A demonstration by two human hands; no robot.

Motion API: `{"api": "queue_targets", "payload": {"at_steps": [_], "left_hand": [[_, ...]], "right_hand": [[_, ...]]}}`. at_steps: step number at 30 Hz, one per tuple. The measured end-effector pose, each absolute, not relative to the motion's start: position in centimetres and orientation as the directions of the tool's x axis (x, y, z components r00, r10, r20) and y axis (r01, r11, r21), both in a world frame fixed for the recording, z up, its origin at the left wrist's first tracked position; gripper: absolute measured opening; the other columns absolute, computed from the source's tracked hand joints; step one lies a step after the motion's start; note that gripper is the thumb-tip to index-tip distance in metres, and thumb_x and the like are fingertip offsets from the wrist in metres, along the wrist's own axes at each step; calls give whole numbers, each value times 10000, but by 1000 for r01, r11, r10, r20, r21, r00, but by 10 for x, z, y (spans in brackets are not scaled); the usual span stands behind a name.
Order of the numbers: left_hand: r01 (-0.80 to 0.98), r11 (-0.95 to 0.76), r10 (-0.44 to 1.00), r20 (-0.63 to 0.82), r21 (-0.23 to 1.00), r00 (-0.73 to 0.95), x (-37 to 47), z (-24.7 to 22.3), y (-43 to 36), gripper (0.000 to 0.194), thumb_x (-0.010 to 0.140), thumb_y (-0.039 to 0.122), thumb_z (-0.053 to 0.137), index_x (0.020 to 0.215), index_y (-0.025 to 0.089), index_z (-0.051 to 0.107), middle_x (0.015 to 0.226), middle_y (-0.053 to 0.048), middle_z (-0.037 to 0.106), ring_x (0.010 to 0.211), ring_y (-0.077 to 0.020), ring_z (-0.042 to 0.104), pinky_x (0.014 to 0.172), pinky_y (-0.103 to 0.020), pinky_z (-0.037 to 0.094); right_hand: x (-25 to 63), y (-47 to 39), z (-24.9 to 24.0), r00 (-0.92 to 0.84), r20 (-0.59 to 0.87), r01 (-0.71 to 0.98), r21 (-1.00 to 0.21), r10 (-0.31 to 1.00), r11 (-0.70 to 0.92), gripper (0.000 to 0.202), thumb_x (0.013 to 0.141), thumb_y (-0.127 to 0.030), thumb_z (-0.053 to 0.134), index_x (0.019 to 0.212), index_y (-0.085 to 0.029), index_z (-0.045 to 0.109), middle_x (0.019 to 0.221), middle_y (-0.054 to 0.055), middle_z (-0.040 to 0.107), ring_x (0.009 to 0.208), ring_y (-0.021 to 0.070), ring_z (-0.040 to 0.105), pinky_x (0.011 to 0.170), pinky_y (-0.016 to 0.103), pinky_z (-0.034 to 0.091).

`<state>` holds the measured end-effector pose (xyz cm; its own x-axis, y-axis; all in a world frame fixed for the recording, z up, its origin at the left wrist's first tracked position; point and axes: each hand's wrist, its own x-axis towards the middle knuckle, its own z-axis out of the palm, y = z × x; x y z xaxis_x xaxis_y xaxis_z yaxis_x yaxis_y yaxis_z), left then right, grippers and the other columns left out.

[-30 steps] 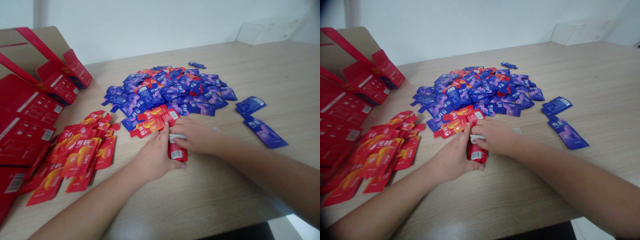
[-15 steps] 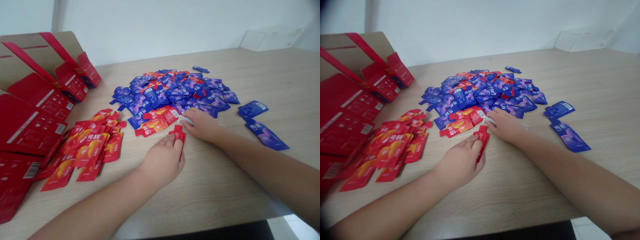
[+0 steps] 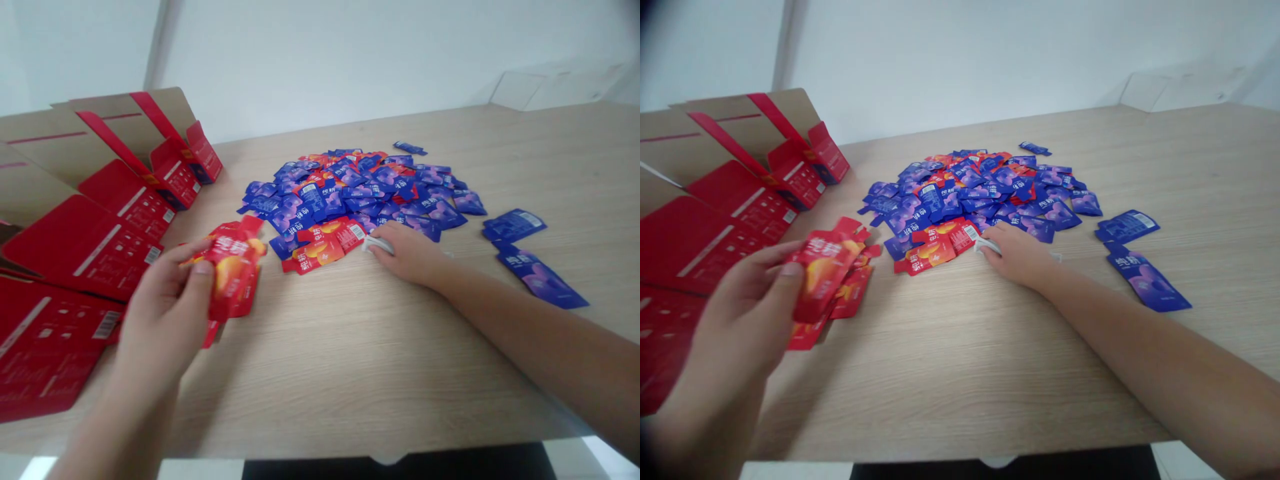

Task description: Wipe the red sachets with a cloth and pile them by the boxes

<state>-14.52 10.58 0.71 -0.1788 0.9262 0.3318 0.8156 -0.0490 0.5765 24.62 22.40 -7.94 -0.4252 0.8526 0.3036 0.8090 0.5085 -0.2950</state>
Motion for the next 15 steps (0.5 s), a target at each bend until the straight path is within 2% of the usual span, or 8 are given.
{"api": "queue_targets", "payload": {"at_steps": [2, 3, 4, 6, 8, 9, 12, 15], "left_hand": [[761, 42, 843, 386, 647, -375, -183, -4, 115, 533, 1130, 626, 387, 1554, 331, 516, 954, 57, 743, 878, -245, 768, 628, -354, 522], [802, 69, 820, 424, 593, -385, -199, -10, 120, 562, 1130, 627, 347, 1569, 309, 497, 915, 65, 731, 945, -259, 772, 658, -361, 514], [875, 113, 838, 428, 471, -339, -212, -17, 125, 586, 1126, 632, 294, 1535, 286, 532, 855, 71, 712, 976, -259, 771, 684, -369, 509], [918, 159, 871, 387, 364, -304, -231, -29, 135, 599, 1073, 673, 361, 1248, 233, 729, 741, 43, 655, 979, -294, 769, 742, -422, 505], [942, 178, 894, 354, 284, -275, -241, -34, 142, 608, 1026, 714, 437, 1061, 208, 773, 719, 12, 627, 978, -330, 758, 794, -478, 527], [952, 177, 901, 347, 251, -260, -243, -34, 143, 613, 1016, 726, 452, 1037, 207, 777, 734, -1, 633, 981, -343, 750, 816, -505, 540], [975, 152, 915, 348, 165, -201, -234, -23, 141, 637, 1045, 721, 407, 1158, 212, 773, 911, -57, 724, 1098, -412, 723, 884, -595, 550], [991, 93, 925, 360, 95, -121, -202, -8, 136, 624, 1105, 613, 358, 1363, 160, 699, 1304, -171, 719, 1331, -539, 612, 989, -723, 506]], "right_hand": [[246, 224, -80, -428, 304, 808, -293, 851, 511, 319, 1080, -384, 578, 1314, -200, 693, 1276, 157, 716, 1156, 339, 709, 998, 481, 571], [246, 224, -80, -430, 305, 807, -291, 850, 513, 326, 1084, -385, 574, 1322, -196, 691, 1287, 159, 716, 1161, 339, 708, 1003, 482, 570], [246, 224, -80, -434, 305, 805, -290, 848, 517, 333, 1087, -388, 570, 1326, -190, 691, 1297, 163, 715, 1171, 339, 706, 1010, 482, 568], [247, 224, -80, -443, 307, 801, -287, 842, 526, 340, 1093, -392, 562, 1328, -183, 691, 1309, 167, 715, 1196, 341, 699, 1027, 482, 562], [247, 224, -81, -447, 310, 798, -285, 839, 531, 334, 1095, -393, 562, 1327, -189, 690, 1314, 166, 717, 1212, 341, 695, 1036, 479, 559], [247, 224, -81, -447, 313, 798, -285, 838, 532, 328, 1093, -390, 567, 1326, -194, 690, 1310, 164, 719, 1212, 341, 695, 1035, 479, 558], [247, 224, -82, -445, 318, 797, -286, 838, 532, 323, 1089, -385, 578, 1328, -198, 688, 1309, 168, 718, 1200, 346, 697, 1026, 482, 560], [246, 225, -82, -448, 320, 796, -283, 835, 535, 328, 1095, -386, 566, 1329, -189, 686, 1308, 171, 716, 1192, 343, 698, 1024, 477, 558]]}}
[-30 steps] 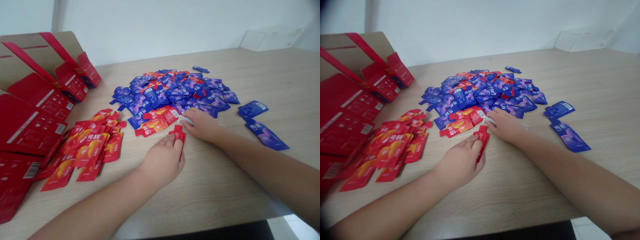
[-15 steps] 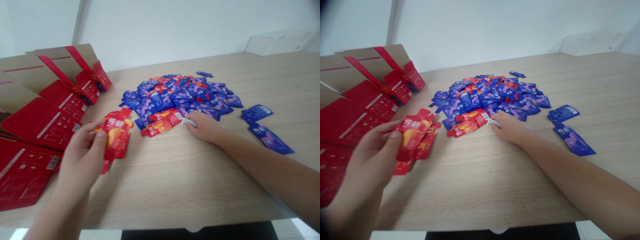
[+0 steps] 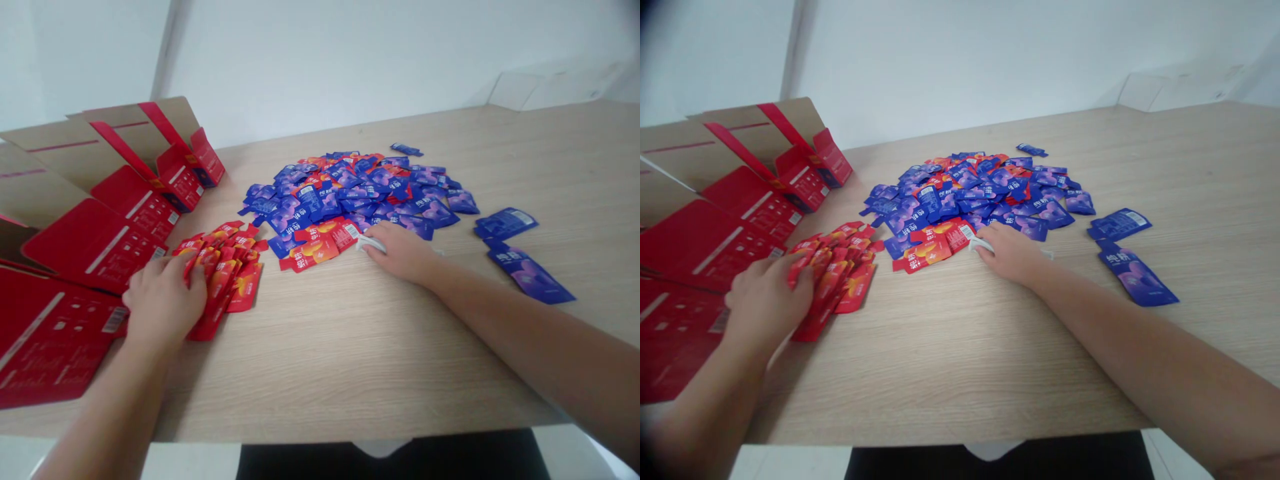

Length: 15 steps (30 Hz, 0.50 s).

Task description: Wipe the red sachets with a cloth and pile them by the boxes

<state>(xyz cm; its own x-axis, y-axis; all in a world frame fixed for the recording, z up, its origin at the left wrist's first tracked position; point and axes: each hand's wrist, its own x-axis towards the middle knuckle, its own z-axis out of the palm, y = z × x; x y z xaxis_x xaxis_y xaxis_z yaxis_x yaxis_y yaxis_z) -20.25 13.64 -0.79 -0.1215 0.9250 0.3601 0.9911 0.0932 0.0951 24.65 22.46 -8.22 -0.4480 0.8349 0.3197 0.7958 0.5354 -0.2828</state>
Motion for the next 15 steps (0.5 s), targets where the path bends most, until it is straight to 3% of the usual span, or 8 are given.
{"api": "queue_targets", "payload": {"at_steps": [1, 3, 4, 6, 9, 13, 15], "left_hand": [[996, 44, 934, 352, 77, -69, -187, -5, 136, 606, 1121, 553, 349, 1394, 122, 675, 1401, -214, 677, 1377, -542, 582, 1049, -735, 487], [988, -142, 957, 264, 55, 122, -152, -4, 139, 519, 1136, 454, 377, 1406, 119, 668, 1465, -201, 664, 1422, -423, 593, 1200, -616, 458], [970, -235, 952, 214, 55, 218, -133, -6, 143, 490, 1140, 448, 402, 1411, 139, 668, 1480, -171, 672, 1423, -361, 607, 1237, -540, 451], [929, -367, 924, 137, 55, 357, -98, -15, 154, 545, 1124, 515, 457, 1516, 165, 605, 1580, -156, 623, 1505, -334, 555, 1278, -496, 423], [898, -438, 899, 32, 49, 436, -56, -32, 176, 663, 1102, 578, 495, 1602, 144, 524, 1607, -193, 603, 1443, -342, 623, 1185, -471, 516], [898, -440, 897, 53, 13, 439, -27, -43, 188, 523, 1116, 300, 425, 1574, 73, 535, 1445, -258, 687, 1291, -384, 702, 1052, -526, 571], [879, -477, 878, 65, 14, 475, -24, -42, 184, 517, 1074, 174, 425, 1571, 95, 544, 1400, -247, 713, 1242, -375, 717, 1019, -530, 575]], "right_hand": [[246, 225, -82, -450, 320, 795, -282, 834, 537, 325, 1097, -386, 562, 1326, -191, 686, 1306, 168, 717, 1193, 338, 698, 1028, 471, 556], [246, 225, -81, -454, 319, 793, -281, 832, 540, 317, 1096, -382, 565, 1322, -195, 686, 1300, 159, 720, 1195, 332, 698, 1037, 464, 553], [245, 225, -81, -455, 319, 793, -281, 832, 541, 316, 1095, -380, 568, 1322, -194, 687, 1301, 158, 721, 1198, 332, 697, 1041, 465, 551], [245, 224, -80, -452, 321, 793, -283, 833, 539, 321, 1094, -378, 570, 1324, -188, 688, 1303, 160, 722, 1200, 334, 699, 1040, 469, 552], [244, 223, -79, -440, 327, 795, -291, 836, 532, 323, 1091, -371, 573, 1325, -182, 691, 1300, 161, 723, 1199, 333, 702, 1037, 467, 552], [245, 222, -77, -417, 337, 803, -299, 844, 516, 317, 1087, -363, 575, 1314, -172, 688, 1290, 166, 726, 1196, 335, 699, 1038, 470, 551], [246, 222, -77, -404, 339, 809, -302, 850, 505, 300, 1092, -363, 564, 1295, -182, 690, 1272, 165, 728, 1182, 335, 699, 1020, 473, 556]]}}
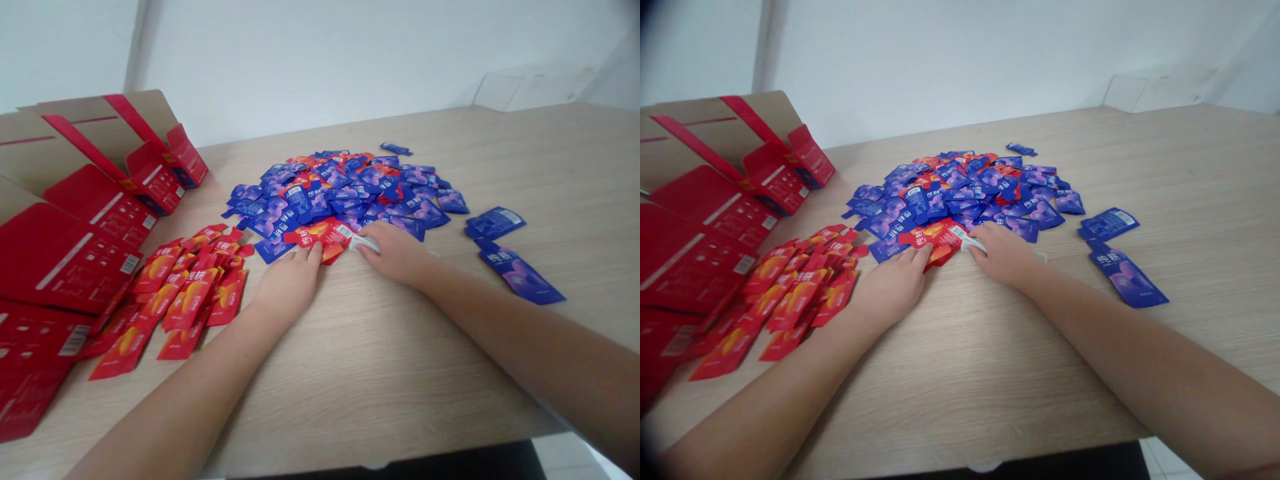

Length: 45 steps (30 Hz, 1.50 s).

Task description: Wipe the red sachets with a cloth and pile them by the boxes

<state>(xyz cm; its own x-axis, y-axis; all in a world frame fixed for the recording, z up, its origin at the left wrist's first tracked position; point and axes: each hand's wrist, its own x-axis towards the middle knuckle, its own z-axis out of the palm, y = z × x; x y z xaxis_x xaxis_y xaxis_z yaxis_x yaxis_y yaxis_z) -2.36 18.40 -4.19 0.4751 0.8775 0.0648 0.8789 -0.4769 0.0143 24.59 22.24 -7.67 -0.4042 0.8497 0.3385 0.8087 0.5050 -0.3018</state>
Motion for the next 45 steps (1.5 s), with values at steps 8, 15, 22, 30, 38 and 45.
{"api": "queue_targets", "payload": {"at_steps": [8, 15, 22, 30, 38, 45], "left_hand": [[556, -783, 605, 133, 278, 785, -37, -35, 168, 361, 924, 138, 653, 1218, 315, 764, 1392, -51, 724, 1404, -312, 589, 1224, -543, 422], [464, -814, 548, 199, 349, 812, -42, -37, 175, 418, 927, 45, 505, 1204, 244, 746, 1364, -85, 701, 1321, -288, 623, 1149, -495, 491], [364, -835, 439, 100, 412, 893, -26, -30, 149, 260, 1060, 417, 649, 1230, 244, 744, 1258, -82, 727, 1142, -291, 673, 999, -465, 538], [541, -693, 644, 71, 476, 762, -22, -41, 143, 494, 997, 393, 738, 1420, 183, 596, 1395, -159, 714, 1292, -356, 685, 1158, -563, 522], [537, -609, 669, 15, 583, 743, -31, -43, 149, 1120, 889, 313, 822, 1748, 196, 114, 1565, -260, 614, 1395, -420, 661, 1112, -606, 565], [520, -556, 649, -53, 648, 759, -35, -38, 155, 1164, 886, 318, 868, 1778, 265, 121, 1673, -227, 527, 1485, -406, 598, 1166, -580, 554]], "right_hand": [[248, 224, -77, -401, 345, 781, -356, 849, 513, 279, 1073, -361, 579, 1289, -228, 695, 1248, 142, 732, 1174, 342, 693, 1020, 519, 567], [248, 208, -70, -422, 405, 713, -404, 811, 573, 268, 1074, -380, 593, 1285, -240, 682, 1248, 129, 730, 1159, 334, 695, 1005, 520, 572], [241, 199, -68, -473, 373, 692, -403, 798, 599, 241, 1088, -393, 579, 1248, -253, 693, 1218, 116, 728, 1129, 316, 694, 998, 492, 566], [234, 170, -35, -529, 335, 466, -653, 779, 597, 180, 1004, -316, 703, 1181, -290, 681, 1137, 44, 761, 1009, 255, 717, 909, 409, 585], [218, 146, -17, -865, -63, 391, -706, 497, 591, 110, 932, -196, 751, 985, -291, 730, 1000, -32, 782, 930, 208, 732, 864, 333, 566], [210, 149, -26, -821, -20, 444, -651, 570, 616, 101, 931, -188, 741, 898, -278, 710, 1000, -14, 787, 907, 219, 729, 842, 344, 589]]}}
